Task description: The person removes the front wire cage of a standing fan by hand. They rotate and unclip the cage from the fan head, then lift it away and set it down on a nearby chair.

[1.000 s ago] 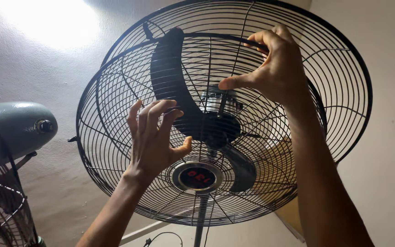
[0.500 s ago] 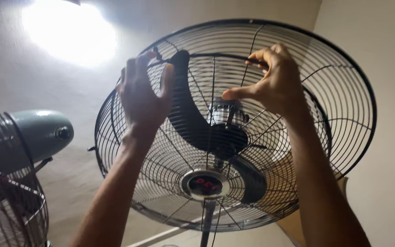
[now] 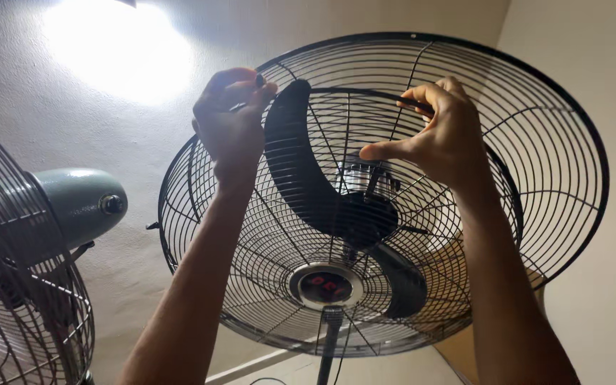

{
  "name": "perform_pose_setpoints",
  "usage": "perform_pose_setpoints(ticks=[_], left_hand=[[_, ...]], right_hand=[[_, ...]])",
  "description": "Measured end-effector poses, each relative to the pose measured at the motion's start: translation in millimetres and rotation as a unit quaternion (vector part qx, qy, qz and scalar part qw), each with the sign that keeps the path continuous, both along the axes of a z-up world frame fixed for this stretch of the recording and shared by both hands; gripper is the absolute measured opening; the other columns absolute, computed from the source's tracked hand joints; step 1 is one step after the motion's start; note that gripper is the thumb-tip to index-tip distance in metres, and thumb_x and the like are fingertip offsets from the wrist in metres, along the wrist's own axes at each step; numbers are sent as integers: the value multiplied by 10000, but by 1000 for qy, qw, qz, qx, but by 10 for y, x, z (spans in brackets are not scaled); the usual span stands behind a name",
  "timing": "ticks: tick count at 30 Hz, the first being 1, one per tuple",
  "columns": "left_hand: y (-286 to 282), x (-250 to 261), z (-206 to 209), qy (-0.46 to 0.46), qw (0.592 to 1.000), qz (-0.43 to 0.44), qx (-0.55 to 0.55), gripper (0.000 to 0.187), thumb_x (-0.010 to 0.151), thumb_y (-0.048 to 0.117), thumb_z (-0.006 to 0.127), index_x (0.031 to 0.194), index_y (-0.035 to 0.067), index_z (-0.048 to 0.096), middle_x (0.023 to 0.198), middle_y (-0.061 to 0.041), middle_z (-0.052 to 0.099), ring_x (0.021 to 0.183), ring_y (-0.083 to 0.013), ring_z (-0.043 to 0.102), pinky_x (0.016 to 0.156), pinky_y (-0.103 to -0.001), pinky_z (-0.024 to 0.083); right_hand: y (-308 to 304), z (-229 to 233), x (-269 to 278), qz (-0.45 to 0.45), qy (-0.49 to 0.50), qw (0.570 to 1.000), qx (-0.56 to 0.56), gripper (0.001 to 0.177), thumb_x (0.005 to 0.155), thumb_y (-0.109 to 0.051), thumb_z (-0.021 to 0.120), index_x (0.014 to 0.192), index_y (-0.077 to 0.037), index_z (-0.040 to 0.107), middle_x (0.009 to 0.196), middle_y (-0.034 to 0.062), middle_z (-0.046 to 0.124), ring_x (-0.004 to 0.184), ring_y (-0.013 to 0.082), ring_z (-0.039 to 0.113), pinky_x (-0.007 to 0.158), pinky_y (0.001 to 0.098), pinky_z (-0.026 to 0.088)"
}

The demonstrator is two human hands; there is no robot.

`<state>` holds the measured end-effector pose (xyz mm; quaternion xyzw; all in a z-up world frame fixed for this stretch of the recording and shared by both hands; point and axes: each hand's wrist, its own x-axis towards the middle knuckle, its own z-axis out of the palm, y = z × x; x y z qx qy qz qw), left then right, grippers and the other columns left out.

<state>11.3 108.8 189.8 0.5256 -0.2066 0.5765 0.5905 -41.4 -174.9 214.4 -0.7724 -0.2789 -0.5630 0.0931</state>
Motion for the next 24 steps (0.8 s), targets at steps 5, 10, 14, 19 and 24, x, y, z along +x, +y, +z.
perform_pose_setpoints(ticks=[5,10,14,19,24], left_hand=[[-113,58,-114,-68,989,122,-43,145,874,197,835,982,131,766,923,9,794,773,-82,726,828,-293,531],[-155,191,-217,-123,826,548,47,98,887,198,816,963,195,755,1071,33,719,908,-159,660,893,-320,415],[-185,234,-163,-111,881,458,46,83,908,143,788,858,159,723,1059,28,695,723,-77,612,692,-275,432],[-283,207,-112,-182,973,131,-46,52,883,84,739,879,82,687,962,-7,720,618,-54,636,529,-183,488],[-230,219,-48,-61,988,125,-73,223,862,139,784,915,64,581,687,-3,671,437,-22,570,390,-182,458]], right_hand=[[2,-26,-3,-14,-18,1000,-7,986,545,-764,871,1094,36,698,983,103,600,917,209,614,831,368,587],[51,-70,-2,-41,0,999,15,1036,523,-773,854,1133,48,687,1000,104,578,880,224,586,765,367,579],[-55,-91,33,-4,-53,998,-37,1004,640,-799,856,1085,82,673,1020,97,573,1006,184,588,862,324,588],[-81,-105,33,-27,-20,999,-9,1038,565,-804,845,1116,63,688,999,96,561,857,182,562,753,331,562],[-92,-138,22,-26,-24,999,-7,1031,563,-791,848,1127,58,691,1016,104,574,878,191,582,775,332,575]])
